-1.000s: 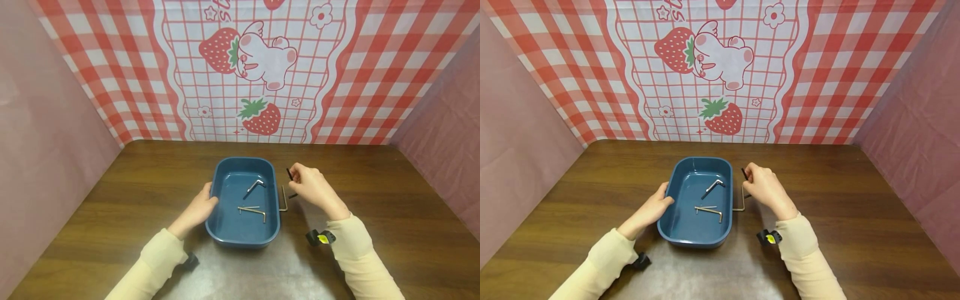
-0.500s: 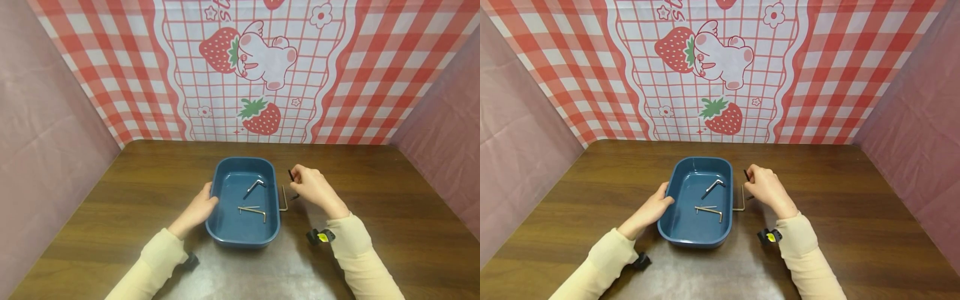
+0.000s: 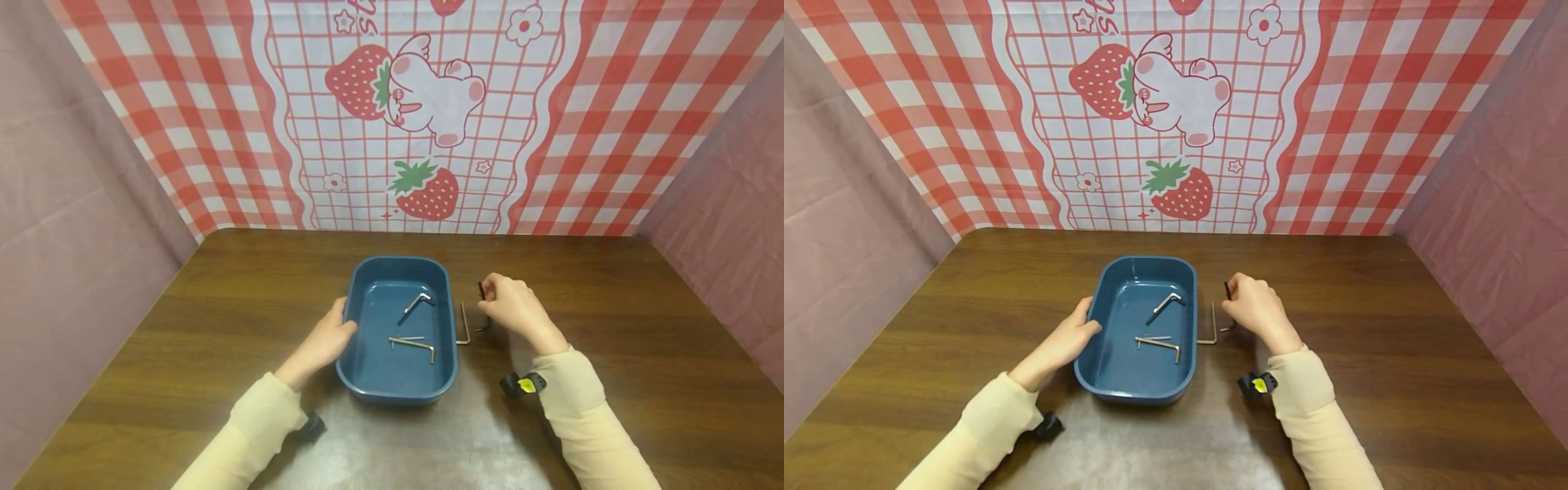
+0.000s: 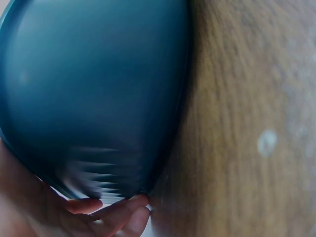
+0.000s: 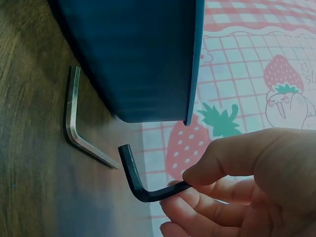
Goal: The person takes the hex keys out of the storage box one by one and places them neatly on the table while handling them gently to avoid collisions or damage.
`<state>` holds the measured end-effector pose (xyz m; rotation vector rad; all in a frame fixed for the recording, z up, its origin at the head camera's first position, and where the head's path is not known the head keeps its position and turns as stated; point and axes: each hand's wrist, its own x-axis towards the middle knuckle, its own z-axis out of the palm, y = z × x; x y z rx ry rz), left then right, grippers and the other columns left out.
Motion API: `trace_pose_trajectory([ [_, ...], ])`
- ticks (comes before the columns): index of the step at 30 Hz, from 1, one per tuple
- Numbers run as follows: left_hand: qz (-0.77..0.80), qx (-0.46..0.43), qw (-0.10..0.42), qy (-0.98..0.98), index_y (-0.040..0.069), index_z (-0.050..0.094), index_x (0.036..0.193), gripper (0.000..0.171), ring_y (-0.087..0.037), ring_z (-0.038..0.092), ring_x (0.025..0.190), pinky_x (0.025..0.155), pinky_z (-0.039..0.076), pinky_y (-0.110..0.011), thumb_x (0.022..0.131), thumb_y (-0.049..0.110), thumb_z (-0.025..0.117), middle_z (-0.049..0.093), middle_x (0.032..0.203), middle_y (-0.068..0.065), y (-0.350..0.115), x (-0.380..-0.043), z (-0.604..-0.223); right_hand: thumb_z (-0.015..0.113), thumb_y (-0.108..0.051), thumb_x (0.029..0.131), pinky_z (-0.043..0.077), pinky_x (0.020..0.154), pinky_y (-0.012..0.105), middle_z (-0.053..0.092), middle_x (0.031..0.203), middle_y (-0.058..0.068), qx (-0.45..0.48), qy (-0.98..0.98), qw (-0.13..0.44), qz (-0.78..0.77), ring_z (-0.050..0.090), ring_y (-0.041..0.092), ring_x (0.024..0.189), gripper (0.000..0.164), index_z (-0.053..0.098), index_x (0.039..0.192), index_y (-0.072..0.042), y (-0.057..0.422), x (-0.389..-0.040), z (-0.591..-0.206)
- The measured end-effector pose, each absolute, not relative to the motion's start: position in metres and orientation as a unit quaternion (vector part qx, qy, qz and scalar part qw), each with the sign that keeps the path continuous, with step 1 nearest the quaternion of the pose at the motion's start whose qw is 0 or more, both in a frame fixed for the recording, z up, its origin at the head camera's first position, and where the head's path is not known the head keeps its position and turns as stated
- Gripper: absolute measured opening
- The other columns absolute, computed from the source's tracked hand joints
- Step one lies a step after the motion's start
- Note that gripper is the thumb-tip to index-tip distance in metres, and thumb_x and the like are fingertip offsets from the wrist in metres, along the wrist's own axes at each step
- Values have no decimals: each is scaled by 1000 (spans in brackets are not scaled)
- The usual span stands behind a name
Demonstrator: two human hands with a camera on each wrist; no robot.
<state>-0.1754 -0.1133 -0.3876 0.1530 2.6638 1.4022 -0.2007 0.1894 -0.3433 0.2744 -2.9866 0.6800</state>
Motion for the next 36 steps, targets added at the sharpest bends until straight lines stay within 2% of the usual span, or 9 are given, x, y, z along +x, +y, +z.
trace_pose_trajectory([
  [7,467,48,66,881,-2,29,136,54,-38,47,117,93,41,-49,85,11,41,44,132,-26,-114,-175,-387,60,-17,71,43,61,31,60,76,4,83,-969,14,231,56,20,72,23,58,89,-3,191,-205,-350],
  [13,465,50,64,881,-2,30,136,53,-38,47,117,94,41,-50,85,11,41,44,132,-26,-114,-175,-387,59,-16,73,39,58,29,54,72,4,79,-971,-16,225,52,19,69,22,56,89,-1,194,-207,-352],
  [23,465,47,64,882,-2,29,136,54,-37,47,118,95,40,-49,85,12,41,44,132,-25,-114,-175,-386,60,-16,74,38,55,26,57,60,0,59,-969,-59,232,53,14,59,22,56,89,-1,198,-210,-361],
  [36,462,50,62,883,-2,31,135,53,-38,48,116,92,42,-49,84,11,41,46,130,-26,-114,-175,-388,58,-17,72,36,51,26,58,53,-1,46,-970,-75,227,54,15,57,11,52,72,-7,195,-209,-368],
])
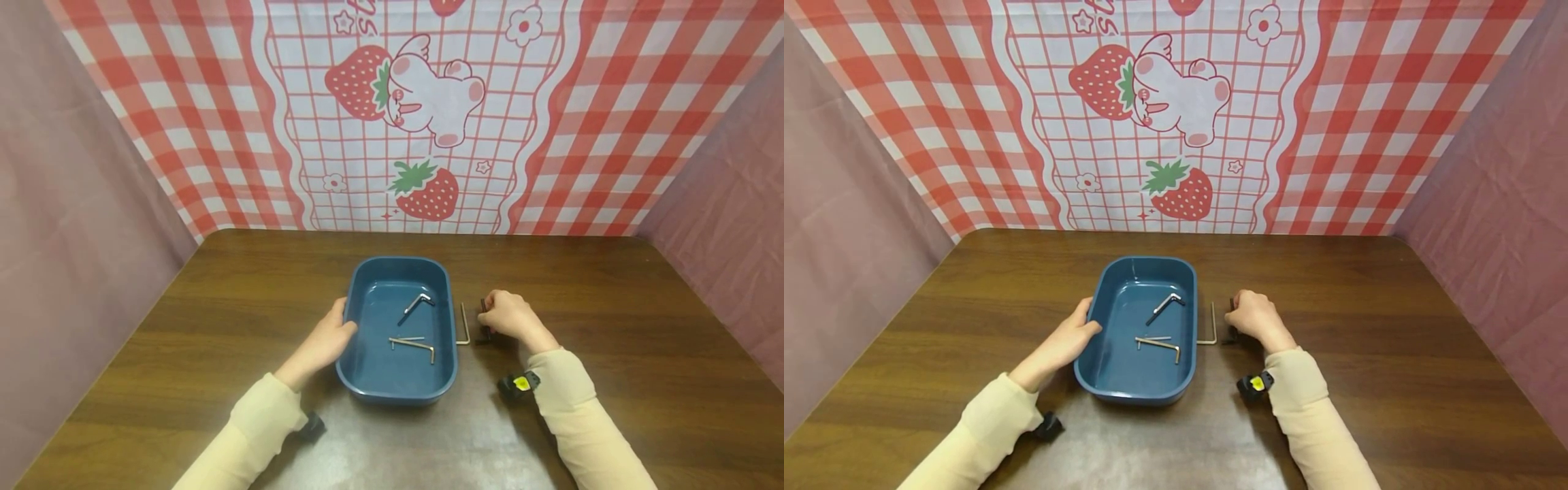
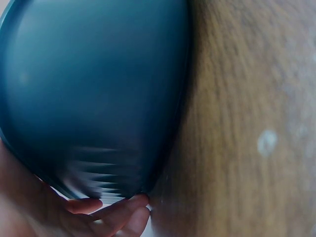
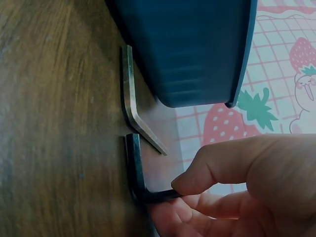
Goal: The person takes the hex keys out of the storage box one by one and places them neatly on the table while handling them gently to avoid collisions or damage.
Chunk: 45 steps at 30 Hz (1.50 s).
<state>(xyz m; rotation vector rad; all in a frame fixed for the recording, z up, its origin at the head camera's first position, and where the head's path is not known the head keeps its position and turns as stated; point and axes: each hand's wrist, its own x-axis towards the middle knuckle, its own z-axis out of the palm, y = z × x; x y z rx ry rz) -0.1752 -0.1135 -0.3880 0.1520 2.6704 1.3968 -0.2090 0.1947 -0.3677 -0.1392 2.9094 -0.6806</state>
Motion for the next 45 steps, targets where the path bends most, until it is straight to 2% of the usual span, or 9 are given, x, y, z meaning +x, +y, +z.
trace_pose_trajectory([
  [13,466,46,67,881,-1,29,137,54,-37,45,119,95,39,-50,85,12,41,44,133,-24,-113,-175,-388,61,-18,72,38,56,27,57,54,0,-35,971,83,-221,55,15,59,19,55,84,-5,193,-207,-371],
  [21,466,45,67,881,-1,29,137,54,-37,46,118,94,40,-50,85,12,41,44,133,-25,-113,-175,-387,61,-18,73,43,61,33,59,58,2,-34,975,79,-207,57,16,59,21,54,86,-3,189,-206,-371],
  [29,466,44,66,881,-1,30,136,54,-37,47,118,94,40,-50,85,11,41,45,132,-24,-113,-174,-387,62,-18,72,45,67,40,60,71,8,-36,977,71,-198,57,25,71,24,54,87,-2,189,-207,-373],
  [39,468,47,67,880,-1,29,137,55,-36,46,119,95,40,-50,85,11,41,43,134,-24,-113,-175,-388,61,-17,73,43,61,33,58,63,5,-27,973,89,-210,57,14,55,24,51,89,-2,188,-206,-374],
  [45,466,46,66,881,-2,28,137,56,-37,45,120,96,39,-50,85,12,41,42,134,-25,-113,-175,-386,61,-17,73,44,62,34,58,63,5,-29,973,87,-210,57,13,54,24,51,89,-2,188,-206,-373],
])
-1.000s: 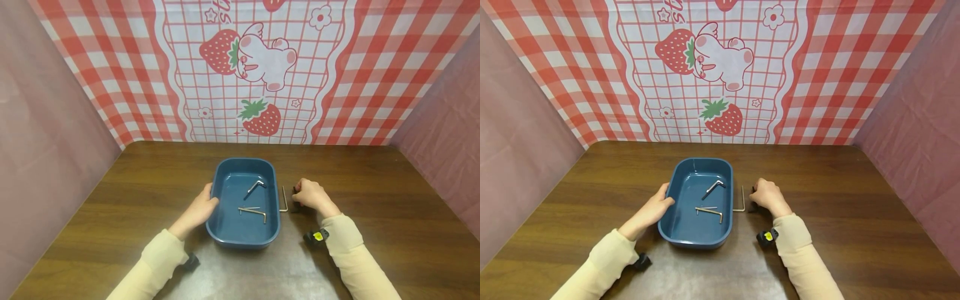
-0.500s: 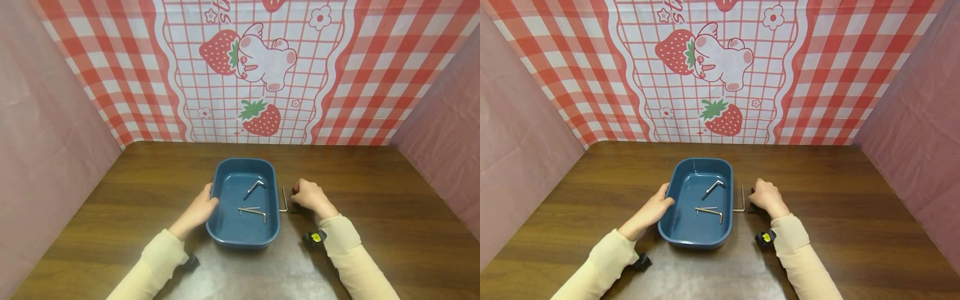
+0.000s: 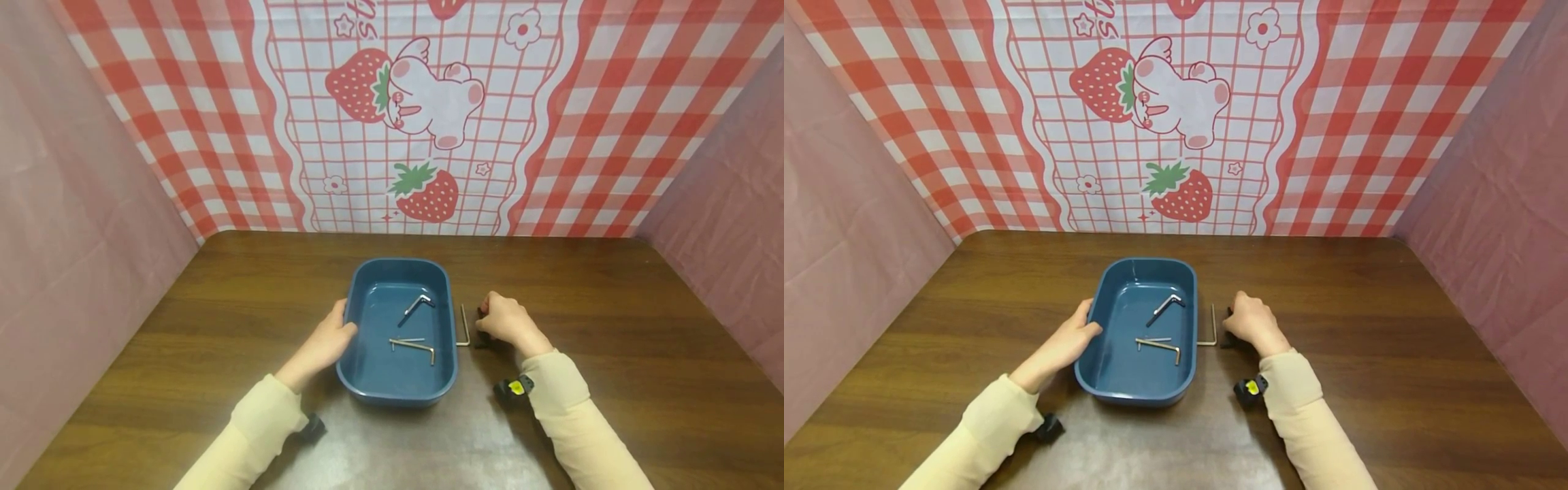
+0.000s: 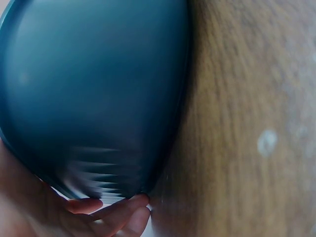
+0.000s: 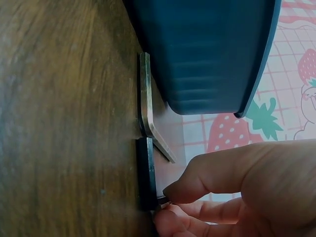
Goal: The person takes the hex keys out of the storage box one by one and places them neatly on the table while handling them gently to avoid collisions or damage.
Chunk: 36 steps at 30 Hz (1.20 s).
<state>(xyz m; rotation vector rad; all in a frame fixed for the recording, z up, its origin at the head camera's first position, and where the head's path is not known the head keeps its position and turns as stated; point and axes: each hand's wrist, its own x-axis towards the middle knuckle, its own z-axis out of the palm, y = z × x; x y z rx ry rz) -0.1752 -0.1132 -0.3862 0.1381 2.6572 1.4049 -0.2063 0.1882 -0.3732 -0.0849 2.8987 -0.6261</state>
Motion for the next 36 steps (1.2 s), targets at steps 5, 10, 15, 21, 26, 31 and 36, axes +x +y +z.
trace_pose_trajectory([
  [5,469,46,65,879,-2,29,137,55,-36,45,119,96,39,-50,85,11,41,43,134,-25,-113,-175,-385,61,-16,73,44,61,33,59,66,6,-30,973,89,-210,57,13,54,25,52,91,-1,188,-206,-372],
  [10,472,47,67,878,-2,29,137,55,-36,45,120,96,39,-50,85,11,41,43,134,-24,-112,-176,-385,60,-15,73,43,59,31,60,69,7,-34,974,85,-209,58,12,54,25,53,92,-1,190,-205,-371],
  [15,472,47,69,878,-1,28,137,54,-35,45,120,95,39,-50,86,12,41,43,134,-23,-112,-176,-385,58,-15,75,44,59,31,61,73,9,-35,975,83,-204,59,13,56,24,54,93,0,189,-205,-369],
  [21,471,46,74,878,0,28,138,54,-35,44,121,96,39,-51,87,12,40,42,135,-23,-113,-176,-387,56,-19,77,46,62,40,61,84,15,-30,982,57,-179,57,26,72,24,56,91,-1,187,-205,-366],
  [26,470,46,71,879,0,28,138,55,-35,44,121,96,38,-50,86,12,41,42,135,-23,-113,-176,-388,56,-19,77,47,63,45,63,88,18,-31,983,30,-178,59,33,78,22,59,91,-3,185,-204,-364],
  [31,469,45,71,879,-1,28,138,55,-36,44,121,96,38,-50,86,12,41,42,135,-23,-114,-176,-388,55,-19,76,47,60,45,64,87,18,-35,983,11,-183,60,35,76,21,60,91,-5,184,-203,-361],
  [36,470,46,68,879,-1,28,137,55,-36,44,120,96,39,-50,85,12,41,42,134,-24,-114,-176,-388,54,-18,78,47,58,44,64,85,15,-40,981,-5,-190,59,32,73,20,61,92,-4,182,-202,-356],
])
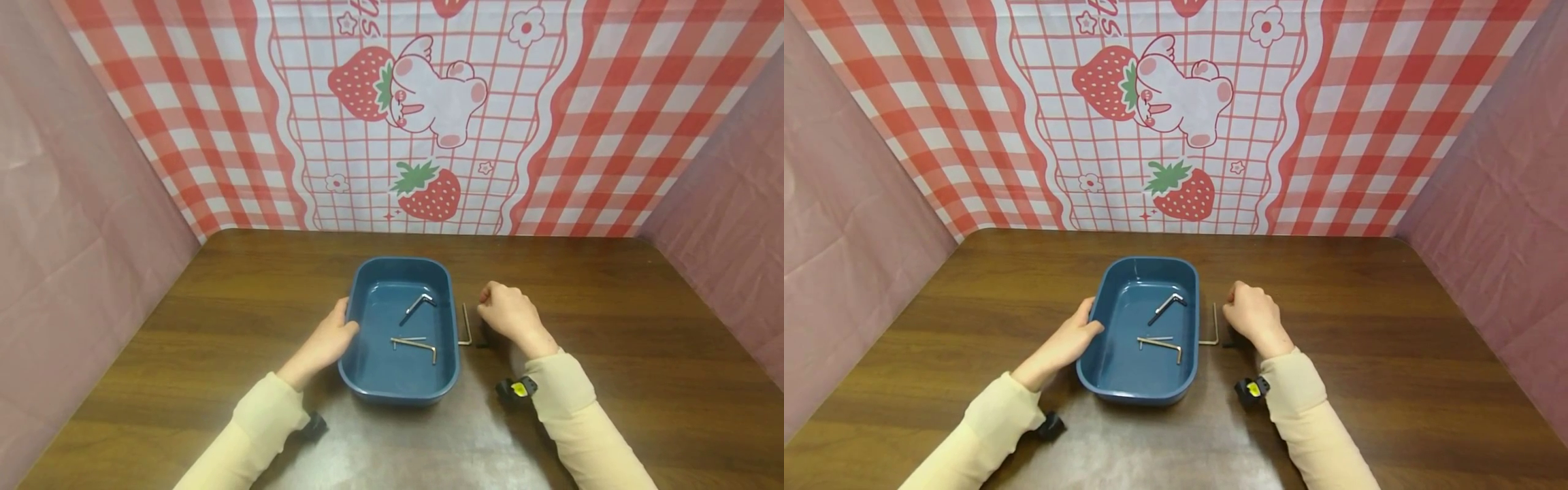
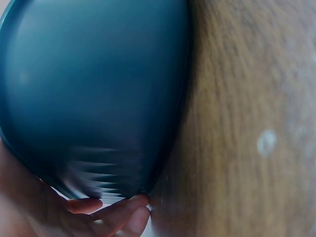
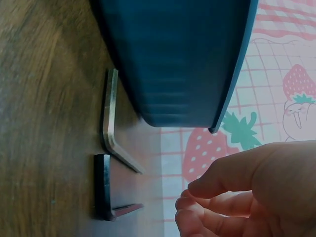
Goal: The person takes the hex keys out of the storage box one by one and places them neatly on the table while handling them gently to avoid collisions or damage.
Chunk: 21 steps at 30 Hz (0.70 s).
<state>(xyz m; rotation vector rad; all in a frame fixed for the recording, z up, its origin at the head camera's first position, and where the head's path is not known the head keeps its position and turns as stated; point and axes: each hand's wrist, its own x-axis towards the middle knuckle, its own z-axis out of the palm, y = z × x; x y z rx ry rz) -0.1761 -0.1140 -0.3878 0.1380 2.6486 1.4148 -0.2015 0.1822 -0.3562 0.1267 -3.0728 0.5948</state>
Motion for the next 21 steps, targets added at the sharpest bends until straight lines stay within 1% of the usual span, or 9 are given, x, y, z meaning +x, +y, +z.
trace_pose_trajectory([
  [5,469,47,67,879,-2,29,137,55,-36,45,119,95,40,-50,85,11,41,43,133,-24,-114,-176,-388,54,-17,78,46,55,43,63,80,11,47,-980,23,194,59,29,70,20,61,92,-5,180,-199,-352],
  [12,465,54,62,881,-2,29,137,55,-36,44,121,98,37,-48,85,11,41,44,133,-25,-114,-177,-390,54,-16,78,46,55,41,63,76,6,54,-977,43,203,59,27,69,20,63,92,-7,172,-193,-344],
  [21,466,53,61,881,-3,29,136,55,-37,45,119,96,38,-49,84,10,41,43,133,-26,-115,-176,-389,55,-14,78,41,49,33,57,68,2,72,-972,67,212,53,20,60,17,63,91,-6,165,-188,-339],
])
